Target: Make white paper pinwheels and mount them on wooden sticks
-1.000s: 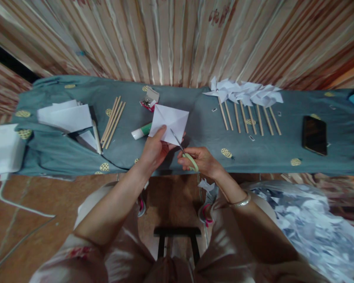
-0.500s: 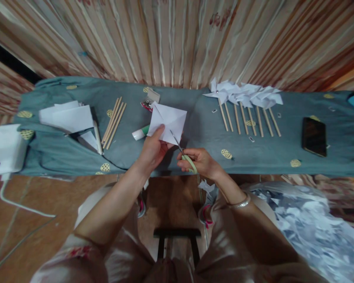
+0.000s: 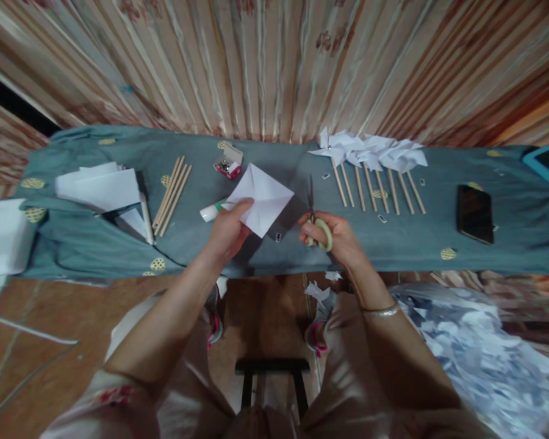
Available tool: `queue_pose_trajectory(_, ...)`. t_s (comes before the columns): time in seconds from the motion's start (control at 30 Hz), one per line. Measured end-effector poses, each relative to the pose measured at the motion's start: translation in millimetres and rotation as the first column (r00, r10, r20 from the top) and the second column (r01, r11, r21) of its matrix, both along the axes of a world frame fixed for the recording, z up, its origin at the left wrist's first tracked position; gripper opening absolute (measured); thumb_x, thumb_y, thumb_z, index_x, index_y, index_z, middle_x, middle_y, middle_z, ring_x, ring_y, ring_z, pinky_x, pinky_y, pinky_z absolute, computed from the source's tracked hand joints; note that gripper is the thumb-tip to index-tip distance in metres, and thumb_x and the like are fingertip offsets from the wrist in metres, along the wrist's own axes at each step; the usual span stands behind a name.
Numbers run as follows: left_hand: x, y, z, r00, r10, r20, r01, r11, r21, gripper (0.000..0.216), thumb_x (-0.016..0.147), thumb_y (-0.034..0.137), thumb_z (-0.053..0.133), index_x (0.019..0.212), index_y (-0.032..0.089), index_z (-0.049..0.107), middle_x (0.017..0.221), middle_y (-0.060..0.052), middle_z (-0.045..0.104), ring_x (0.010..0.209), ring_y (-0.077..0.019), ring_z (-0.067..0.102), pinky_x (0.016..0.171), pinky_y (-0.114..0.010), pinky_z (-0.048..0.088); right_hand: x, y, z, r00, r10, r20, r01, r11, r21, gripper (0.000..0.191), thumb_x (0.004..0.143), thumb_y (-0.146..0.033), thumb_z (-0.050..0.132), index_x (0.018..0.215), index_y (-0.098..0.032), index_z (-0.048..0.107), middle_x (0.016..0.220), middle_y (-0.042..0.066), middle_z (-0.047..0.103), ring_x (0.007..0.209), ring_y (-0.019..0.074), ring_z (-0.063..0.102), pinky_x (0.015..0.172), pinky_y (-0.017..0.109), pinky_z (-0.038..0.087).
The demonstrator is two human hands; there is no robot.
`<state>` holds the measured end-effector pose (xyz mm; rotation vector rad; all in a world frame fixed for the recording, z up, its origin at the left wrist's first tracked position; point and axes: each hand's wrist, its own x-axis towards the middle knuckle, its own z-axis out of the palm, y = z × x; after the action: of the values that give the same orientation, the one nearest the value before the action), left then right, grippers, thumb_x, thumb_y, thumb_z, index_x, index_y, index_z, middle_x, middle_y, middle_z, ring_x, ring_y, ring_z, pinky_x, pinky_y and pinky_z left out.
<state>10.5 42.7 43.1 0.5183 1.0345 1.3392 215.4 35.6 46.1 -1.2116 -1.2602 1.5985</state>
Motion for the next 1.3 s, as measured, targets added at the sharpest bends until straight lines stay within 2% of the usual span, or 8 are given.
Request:
queue_pose_trajectory(0.17,11,-6,-9.2,0.991,-0.097,-0.092,0.097,0.995,-0.007,0.025,0.067,0.019,0.072,0.09,0.011,0.07,0.087,-0.009,0.076,0.09,-0.0259,0.072,0.086,-0.037,0.057,5,10,-6.1,0.98,-0.197,0.011,0.195,0.976,0.1,0.053,0.053,-0.056,0.086,0.086,-0.021,0.065,0.066,-0.004,0.063,0.059,0.0111,0.056,0.056,0.025,0.045)
queue_pose_trajectory(0.43,14,-16,-20.7,0.951,-0.24,-0.196,0.236,0.971,-0.046,0.03,0.061,0.024,0.078,0.089,0.014,0.073,0.084,-0.009,0.076,0.087,-0.0295,0.071,0.081,-0.038,0.055,2,11,-4.2,0.998,-0.066,-0.002,0.066,0.997,0.042,0.052,0.049,-0.048,0.089,0.084,-0.02,0.062,0.066,-0.006,0.056,0.059,0.0094,0.048,0.053,0.024,0.038)
queue_pose_trajectory(0.53,14,-15,-18.1,0.956,-0.263,-0.134,0.256,0.964,-0.069,0.034,0.067,0.028,0.077,0.098,0.014,0.072,0.087,-0.01,0.076,0.095,-0.0307,0.071,0.083,-0.039,0.056,1,12,-7.0,0.998,-0.065,-0.021,0.065,0.998,0.02,0.053,0.045,-0.046,0.09,0.082,-0.02,0.062,0.065,-0.007,0.055,0.058,0.0089,0.046,0.053,0.023,0.037)
queue_pose_trajectory(0.73,15,-17,-0.5,0.949,-0.3,0.098,0.304,0.952,-0.037,0.052,0.087,0.062,0.053,0.111,0.019,0.069,0.106,-0.013,0.075,0.112,-0.0324,0.067,0.09,-0.045,0.056,-5,16,-18.9,0.961,-0.277,0.021,0.274,0.958,0.088,0.049,0.05,-0.049,0.083,0.083,-0.023,0.059,0.067,-0.006,0.054,0.061,0.0109,0.047,0.055,0.025,0.039)
queue_pose_trajectory(0.93,28,-30,-11.5,0.943,-0.333,0.014,0.331,0.942,0.056,0.046,0.072,0.054,0.077,0.095,0.014,0.073,0.105,-0.013,0.075,0.108,-0.0292,0.068,0.095,-0.041,0.054,-20,13,-28.8,0.912,-0.41,-0.013,0.408,0.905,0.12,0.045,0.057,-0.048,0.079,0.086,-0.023,0.056,0.074,-0.003,0.06,0.065,0.0125,0.052,0.059,0.026,0.043)
queue_pose_trajectory(1.03,35,-32,-17.0,0.963,-0.267,-0.025,0.268,0.962,0.042,0.036,0.071,0.044,0.08,0.088,0.013,0.073,0.097,-0.01,0.076,0.1,-0.0254,0.07,0.09,-0.037,0.057,-26,7,-28.8,0.919,-0.393,-0.032,0.394,0.912,0.118,0.044,0.059,-0.047,0.079,0.088,-0.023,0.057,0.075,-0.003,0.061,0.067,0.013,0.054,0.061,0.026,0.045)
queue_pose_trajectory(1.17,37,-29,-17.8,0.995,-0.093,-0.025,0.093,0.996,0.013,0.031,0.076,0.031,0.076,0.102,0.016,0.068,0.106,-0.007,0.074,0.092,-0.0208,0.071,0.079,-0.032,0.06,-32,1,-28.0,0.941,-0.337,-0.03,0.338,0.933,0.127,0.043,0.062,-0.049,0.079,0.089,-0.023,0.058,0.078,-0.002,0.064,0.07,0.0143,0.057,0.065,0.027,0.048)
queue_pose_trajectory(1.3,30,-22,-15.3,0.998,-0.054,-0.036,0.053,0.998,-0.028,0.027,0.082,0.029,0.069,0.106,0.015,0.064,0.1,-0.008,0.074,0.087,-0.02,0.071,0.076,-0.031,0.059,-34,-2,-27.0,0.959,-0.283,-0.021,0.283,0.95,0.13,0.046,0.061,-0.053,0.08,0.088,-0.022,0.06,0.073,-0.002,0.064,0.066,0.0137,0.057,0.063,0.027,0.048)
